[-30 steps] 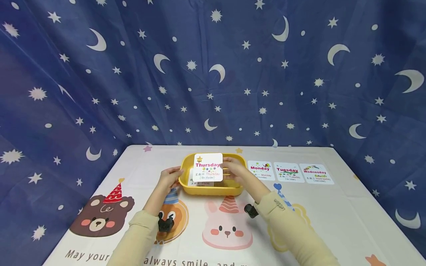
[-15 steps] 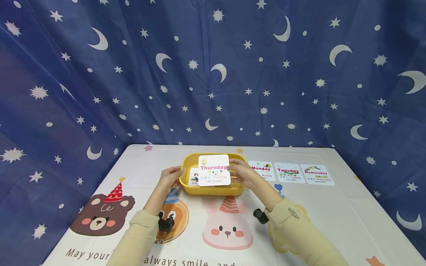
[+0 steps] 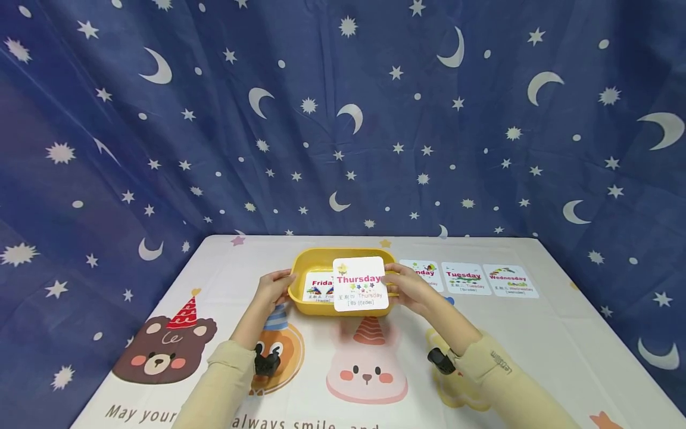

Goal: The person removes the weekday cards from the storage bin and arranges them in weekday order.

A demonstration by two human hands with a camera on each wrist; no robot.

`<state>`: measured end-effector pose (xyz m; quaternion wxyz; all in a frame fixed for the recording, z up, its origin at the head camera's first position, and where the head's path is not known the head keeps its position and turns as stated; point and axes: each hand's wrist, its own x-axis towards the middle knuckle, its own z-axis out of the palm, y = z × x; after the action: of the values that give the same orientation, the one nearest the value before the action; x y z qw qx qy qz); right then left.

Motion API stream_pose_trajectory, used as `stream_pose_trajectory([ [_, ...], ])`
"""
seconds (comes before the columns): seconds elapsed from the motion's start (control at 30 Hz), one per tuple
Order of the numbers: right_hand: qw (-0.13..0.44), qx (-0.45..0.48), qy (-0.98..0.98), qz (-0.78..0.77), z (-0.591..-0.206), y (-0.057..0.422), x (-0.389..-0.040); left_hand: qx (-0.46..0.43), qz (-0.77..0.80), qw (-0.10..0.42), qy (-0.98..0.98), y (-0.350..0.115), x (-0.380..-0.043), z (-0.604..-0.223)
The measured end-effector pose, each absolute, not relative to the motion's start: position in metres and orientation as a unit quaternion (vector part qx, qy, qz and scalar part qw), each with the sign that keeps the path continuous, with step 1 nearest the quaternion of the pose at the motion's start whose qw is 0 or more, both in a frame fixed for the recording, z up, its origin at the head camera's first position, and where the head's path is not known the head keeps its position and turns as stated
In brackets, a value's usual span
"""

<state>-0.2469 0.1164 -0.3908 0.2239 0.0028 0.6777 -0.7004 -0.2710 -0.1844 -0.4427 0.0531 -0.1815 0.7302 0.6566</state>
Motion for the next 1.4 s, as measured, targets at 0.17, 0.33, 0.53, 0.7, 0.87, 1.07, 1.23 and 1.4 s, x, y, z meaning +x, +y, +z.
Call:
stream_pose_trajectory([
  [0.17, 0.223, -0.001, 0.677, -0.702, -0.395, 0.131, -0.24, -0.186, 0.656, 0.056, 0.729, -0.183, -0.271, -0.443],
  [0.33, 0.223, -0.011, 0.675, -0.703, -0.398, 0.144, -0.235, -0.189, 0.647, 0.059, 0.736, -0.183, -0.271, -0.443],
  [0.53, 0.22, -0.008, 0.681, -0.698, -0.4, 0.156, -0.228, -0.184, 0.652, 0.056, 0.734, -0.182, -0.271, -0.444],
  [0.7, 0.218, -0.006, 0.69, -0.691, -0.4, 0.169, -0.22, -0.182, 0.652, 0.057, 0.734, -0.182, -0.27, -0.444],
  [0.87, 0.22, -0.013, 0.692, -0.687, -0.403, 0.184, -0.215, -0.187, 0.644, 0.058, 0.739, -0.183, -0.27, -0.442],
  [1.07, 0.226, -0.021, 0.704, -0.672, -0.407, 0.202, -0.209, -0.183, 0.642, 0.057, 0.742, -0.183, -0.272, -0.442],
  [1.23, 0.226, -0.008, 0.718, -0.658, -0.412, 0.214, -0.205, -0.183, 0.64, 0.061, 0.744, -0.183, -0.272, -0.443],
  [1.4, 0.233, -0.007, 0.731, -0.641, -0.418, 0.224, -0.204, -0.187, 0.638, 0.061, 0.744, -0.183, -0.271, -0.442],
])
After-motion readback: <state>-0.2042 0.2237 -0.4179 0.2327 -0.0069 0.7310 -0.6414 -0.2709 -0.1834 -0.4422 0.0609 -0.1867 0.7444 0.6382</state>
